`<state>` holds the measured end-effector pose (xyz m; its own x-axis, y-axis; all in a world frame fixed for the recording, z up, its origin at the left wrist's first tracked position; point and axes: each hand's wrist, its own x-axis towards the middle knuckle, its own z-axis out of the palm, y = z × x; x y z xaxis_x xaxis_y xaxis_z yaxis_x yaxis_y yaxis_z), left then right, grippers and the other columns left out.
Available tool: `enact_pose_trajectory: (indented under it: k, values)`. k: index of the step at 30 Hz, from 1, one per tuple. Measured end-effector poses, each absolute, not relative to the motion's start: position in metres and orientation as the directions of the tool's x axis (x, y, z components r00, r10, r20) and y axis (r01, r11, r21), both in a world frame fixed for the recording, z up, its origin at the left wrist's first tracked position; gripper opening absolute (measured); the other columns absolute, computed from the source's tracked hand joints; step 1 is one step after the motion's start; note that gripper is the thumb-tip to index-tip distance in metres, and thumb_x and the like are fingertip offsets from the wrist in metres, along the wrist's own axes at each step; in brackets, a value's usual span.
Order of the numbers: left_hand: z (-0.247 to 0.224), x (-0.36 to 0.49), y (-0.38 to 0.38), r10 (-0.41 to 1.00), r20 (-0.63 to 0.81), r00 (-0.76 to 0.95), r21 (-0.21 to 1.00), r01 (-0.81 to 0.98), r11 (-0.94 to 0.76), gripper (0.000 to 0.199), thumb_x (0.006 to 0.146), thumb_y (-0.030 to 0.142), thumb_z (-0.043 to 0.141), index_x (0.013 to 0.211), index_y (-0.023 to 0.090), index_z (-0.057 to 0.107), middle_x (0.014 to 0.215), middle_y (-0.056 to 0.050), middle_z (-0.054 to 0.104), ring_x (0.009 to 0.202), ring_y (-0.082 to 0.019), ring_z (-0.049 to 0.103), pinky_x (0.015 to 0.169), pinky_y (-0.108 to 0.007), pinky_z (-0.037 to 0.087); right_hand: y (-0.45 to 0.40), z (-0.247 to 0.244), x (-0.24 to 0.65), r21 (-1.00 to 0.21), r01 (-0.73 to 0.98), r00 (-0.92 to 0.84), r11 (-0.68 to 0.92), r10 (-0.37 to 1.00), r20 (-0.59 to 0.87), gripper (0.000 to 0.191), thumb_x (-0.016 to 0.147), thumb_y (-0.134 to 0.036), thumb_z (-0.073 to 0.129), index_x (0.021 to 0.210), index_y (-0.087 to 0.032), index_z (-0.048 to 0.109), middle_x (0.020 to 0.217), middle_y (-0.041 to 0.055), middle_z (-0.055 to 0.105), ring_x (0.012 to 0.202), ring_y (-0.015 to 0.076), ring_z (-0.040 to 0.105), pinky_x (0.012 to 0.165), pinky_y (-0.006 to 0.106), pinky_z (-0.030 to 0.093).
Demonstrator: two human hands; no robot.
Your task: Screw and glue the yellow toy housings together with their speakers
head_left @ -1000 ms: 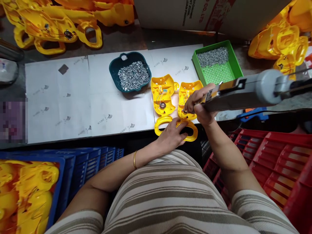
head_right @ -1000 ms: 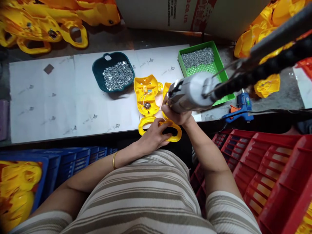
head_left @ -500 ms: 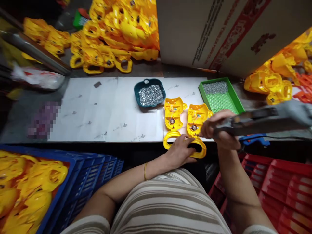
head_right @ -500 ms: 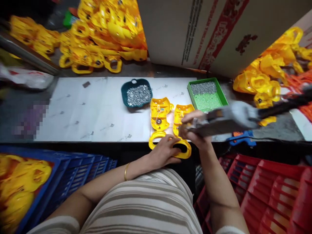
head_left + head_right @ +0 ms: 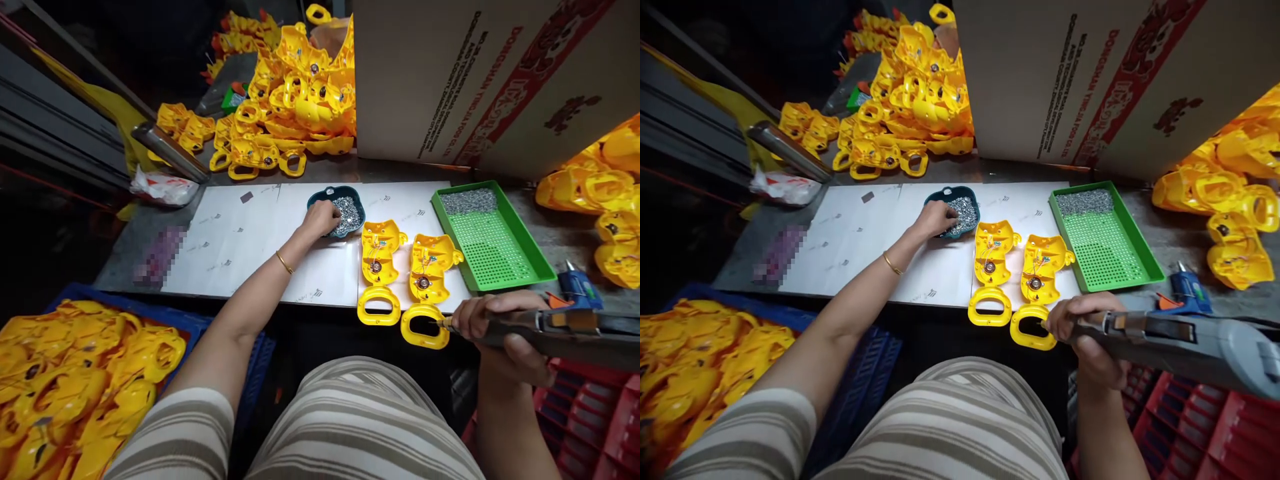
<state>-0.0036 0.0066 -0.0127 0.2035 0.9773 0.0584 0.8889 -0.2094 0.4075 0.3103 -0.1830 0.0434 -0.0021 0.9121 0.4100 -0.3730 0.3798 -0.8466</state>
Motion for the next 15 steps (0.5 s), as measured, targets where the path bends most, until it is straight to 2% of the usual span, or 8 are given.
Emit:
enact_pose_trajectory:
  k: [8, 11, 15]
  values:
    - [-0.015, -0.007, 0.005, 0.986, 0.129, 0.103, 0.506, 0.849, -0.155, 0.009, 0.071, 0.022, 0.081, 0.071, 0.015, 0.076, 0.070, -0.009, 0.072, 0.065, -0.020, 0.059, 0.065, -0.035, 0.046, -0.187, 0.044, 0.304, -0.841, -0.408, -0.031, 0.355, 0.915, 0.401, 0.027, 0.073, -0.027, 0.061, 0.098, -0.018, 0.065, 0.056, -0.0003, 0.055, 0.044, 0.0161, 0.054, 0.040, 0.031, 0.046]
    - [-0.010, -0.006, 0.002, 0.985, 0.163, 0.063, 0.555, 0.819, -0.144, 0.010, 0.073, 0.024, 0.080, 0.071, 0.014, 0.076, 0.073, -0.009, 0.073, 0.067, -0.020, 0.062, 0.069, -0.037, 0.049, -0.185, 0.044, 0.302, -0.835, -0.415, -0.034, 0.362, 0.911, 0.412, 0.027, 0.074, -0.028, 0.061, 0.098, -0.018, 0.065, 0.055, -0.0006, 0.055, 0.044, 0.0156, 0.053, 0.041, 0.031, 0.047]
    - [0.000, -0.002, -0.017, 0.969, 0.245, -0.010, 0.686, 0.708, -0.166, 0.007, 0.077, 0.018, 0.073, 0.081, 0.019, 0.079, 0.083, -0.006, 0.076, 0.076, -0.019, 0.069, 0.079, -0.037, 0.054, -0.182, 0.041, 0.299, -0.839, -0.414, -0.050, 0.353, 0.911, 0.409, 0.026, 0.076, -0.029, 0.062, 0.099, -0.019, 0.064, 0.055, -0.0016, 0.055, 0.044, 0.0149, 0.053, 0.042, 0.030, 0.047]
